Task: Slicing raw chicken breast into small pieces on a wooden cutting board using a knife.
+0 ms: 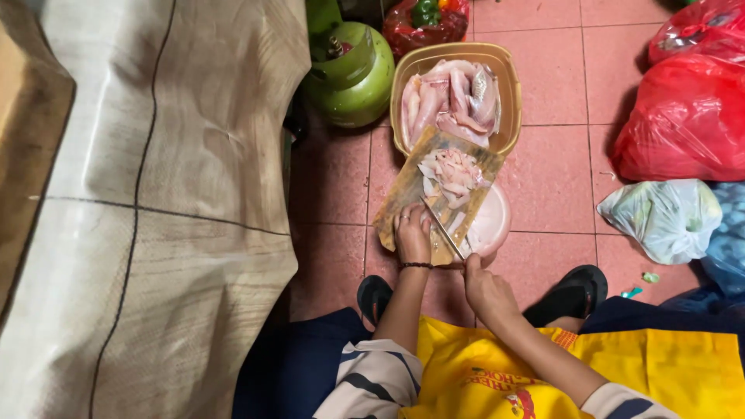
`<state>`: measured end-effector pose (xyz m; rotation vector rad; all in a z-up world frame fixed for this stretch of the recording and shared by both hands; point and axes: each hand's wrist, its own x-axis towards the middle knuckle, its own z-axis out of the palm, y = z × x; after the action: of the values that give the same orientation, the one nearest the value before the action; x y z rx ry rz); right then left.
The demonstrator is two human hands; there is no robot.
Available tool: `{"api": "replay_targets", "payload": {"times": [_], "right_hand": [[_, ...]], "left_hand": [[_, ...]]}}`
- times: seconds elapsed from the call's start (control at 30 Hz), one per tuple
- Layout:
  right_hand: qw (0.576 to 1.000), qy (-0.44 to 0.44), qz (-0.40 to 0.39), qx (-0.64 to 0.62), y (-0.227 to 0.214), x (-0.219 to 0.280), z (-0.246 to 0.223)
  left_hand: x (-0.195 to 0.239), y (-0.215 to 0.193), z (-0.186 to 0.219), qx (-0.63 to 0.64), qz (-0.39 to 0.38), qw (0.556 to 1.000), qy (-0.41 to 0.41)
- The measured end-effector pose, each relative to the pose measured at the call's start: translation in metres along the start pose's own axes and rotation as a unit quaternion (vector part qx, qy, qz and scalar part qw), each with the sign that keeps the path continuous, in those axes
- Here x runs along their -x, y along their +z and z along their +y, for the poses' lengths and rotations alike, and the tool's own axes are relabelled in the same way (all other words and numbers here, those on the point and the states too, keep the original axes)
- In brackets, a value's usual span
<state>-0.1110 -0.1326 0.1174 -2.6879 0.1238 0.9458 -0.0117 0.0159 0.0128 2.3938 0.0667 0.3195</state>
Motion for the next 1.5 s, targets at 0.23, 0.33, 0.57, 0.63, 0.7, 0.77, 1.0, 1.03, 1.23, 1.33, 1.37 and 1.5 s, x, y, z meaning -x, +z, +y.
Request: {"api": "replay_targets", "payload": {"times": [0.23,0.33,0.57,0.63,0.7,0.77,1.0,1.03,1.23,1.33,1.37,1.5], "right_hand": [[0.998,-0.002,-0.026,-0.064,0.02,-0.05,-0.007],[0.996,-0.025,-0.009,-0.089,0.025,-0.094,-0.01],[0.992,-0.062,0.073,-0.077,0.048,-0.001,0.015],[0.987,-0.063,0.106,-0.101,0.052,0.004,0.03],[0.998,0.011,0.012,-0.057,0.041,-0.016,0.035],[0.998,0.012,0.03,-0.048,0.025,-0.02,0.029],[0.999,-0.022,0.032,-0.035,0.003,-0.007,-0.007],[0.999,-0.022,0.029,-0.035,0.008,-0.009,-0.004],[0.999,0.0,-0.001,-0.034,0.009,-0.024,-0.011],[0.994,-0.03,0.0,-0.107,0.001,-0.033,-0.026],[0.996,-0.029,0.009,-0.086,0.017,-0.05,-0.022],[0.998,-0.041,0.046,-0.02,0.015,-0.053,-0.019]], "left_hand": [[-0.003,-0.003,0.002,-0.014,-0.028,1.0,0.001],[-0.006,-0.006,0.007,-0.012,-0.024,1.0,0.007],[-0.007,-0.012,0.008,0.046,0.009,0.999,0.001],[-0.004,-0.006,0.005,0.086,0.014,0.996,0.003],[-0.004,0.016,-0.018,0.031,0.023,0.999,0.01],[-0.002,0.006,-0.012,0.057,0.022,0.998,0.012],[-0.002,0.004,-0.011,0.063,0.012,0.998,0.008],[-0.003,0.004,-0.011,0.061,0.011,0.998,0.006],[-0.011,0.003,-0.012,0.056,-0.004,0.998,-0.004],[-0.003,0.012,-0.017,0.05,-0.009,0.999,-0.004],[0.001,0.009,-0.015,0.042,-0.007,0.999,-0.004],[-0.009,0.019,-0.025,0.027,0.009,1.0,0.007]]}}
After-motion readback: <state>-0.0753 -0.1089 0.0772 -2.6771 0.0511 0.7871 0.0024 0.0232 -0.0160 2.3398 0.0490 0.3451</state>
